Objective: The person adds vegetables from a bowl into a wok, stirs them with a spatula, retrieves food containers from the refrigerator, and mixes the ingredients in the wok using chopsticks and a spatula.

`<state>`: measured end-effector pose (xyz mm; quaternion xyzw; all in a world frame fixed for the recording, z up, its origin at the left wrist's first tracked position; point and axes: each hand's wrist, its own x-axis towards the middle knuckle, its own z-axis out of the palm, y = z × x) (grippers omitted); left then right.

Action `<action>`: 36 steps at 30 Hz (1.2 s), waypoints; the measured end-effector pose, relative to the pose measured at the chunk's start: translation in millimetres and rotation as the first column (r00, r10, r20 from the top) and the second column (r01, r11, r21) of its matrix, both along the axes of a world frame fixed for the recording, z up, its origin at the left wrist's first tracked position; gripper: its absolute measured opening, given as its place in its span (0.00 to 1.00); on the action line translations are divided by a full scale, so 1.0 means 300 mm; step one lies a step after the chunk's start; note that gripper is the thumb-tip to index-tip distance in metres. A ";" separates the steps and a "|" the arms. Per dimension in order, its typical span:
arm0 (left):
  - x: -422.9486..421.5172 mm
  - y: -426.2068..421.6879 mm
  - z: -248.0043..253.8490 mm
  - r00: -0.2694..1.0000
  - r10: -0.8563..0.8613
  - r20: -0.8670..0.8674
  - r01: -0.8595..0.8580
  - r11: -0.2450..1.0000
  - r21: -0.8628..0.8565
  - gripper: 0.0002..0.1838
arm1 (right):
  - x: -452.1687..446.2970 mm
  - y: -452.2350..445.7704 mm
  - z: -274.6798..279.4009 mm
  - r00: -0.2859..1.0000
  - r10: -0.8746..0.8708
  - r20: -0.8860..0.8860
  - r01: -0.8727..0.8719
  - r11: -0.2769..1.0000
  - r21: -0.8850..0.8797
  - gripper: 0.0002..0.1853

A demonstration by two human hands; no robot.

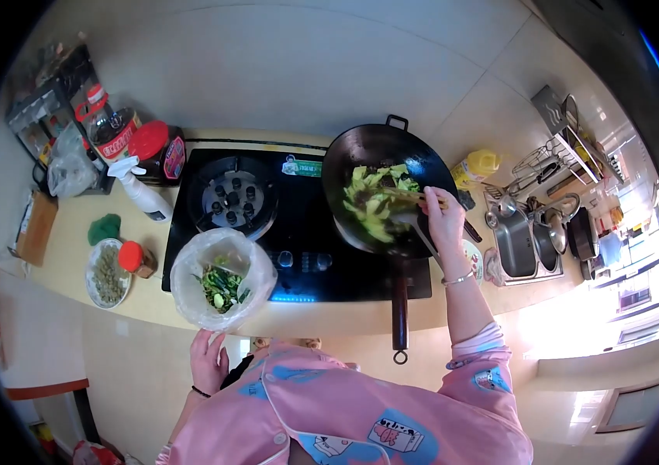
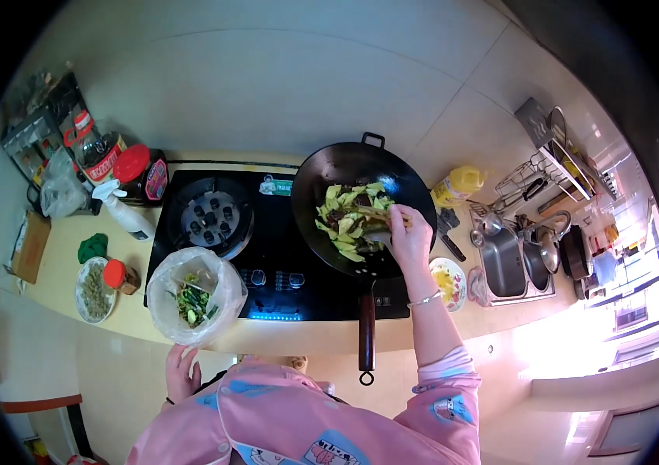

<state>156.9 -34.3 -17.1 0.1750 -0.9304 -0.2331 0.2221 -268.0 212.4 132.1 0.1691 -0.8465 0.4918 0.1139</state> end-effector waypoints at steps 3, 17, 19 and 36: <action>-0.001 0.002 0.005 1.000 0.001 0.005 -0.001 1.000 0.011 0.22 | -0.060 -0.026 -0.038 0.998 -0.003 0.063 0.005 1.000 -0.022 0.14; 0.000 0.000 0.008 1.000 -0.002 0.001 0.002 1.000 0.015 0.21 | -0.051 0.012 0.013 0.997 -0.065 0.049 0.075 0.966 -0.246 0.14; -0.007 -0.004 0.001 1.000 -0.001 -0.007 0.001 1.000 0.002 0.21 | -0.020 0.009 0.037 0.998 -0.067 0.021 0.070 0.950 -0.304 0.14; -0.020 -0.005 0.024 0.999 0.022 -0.023 -0.022 1.000 0.014 0.22 | 0.591 -0.218 0.223 0.687 0.727 0.008 -0.726 0.686 -0.036 0.06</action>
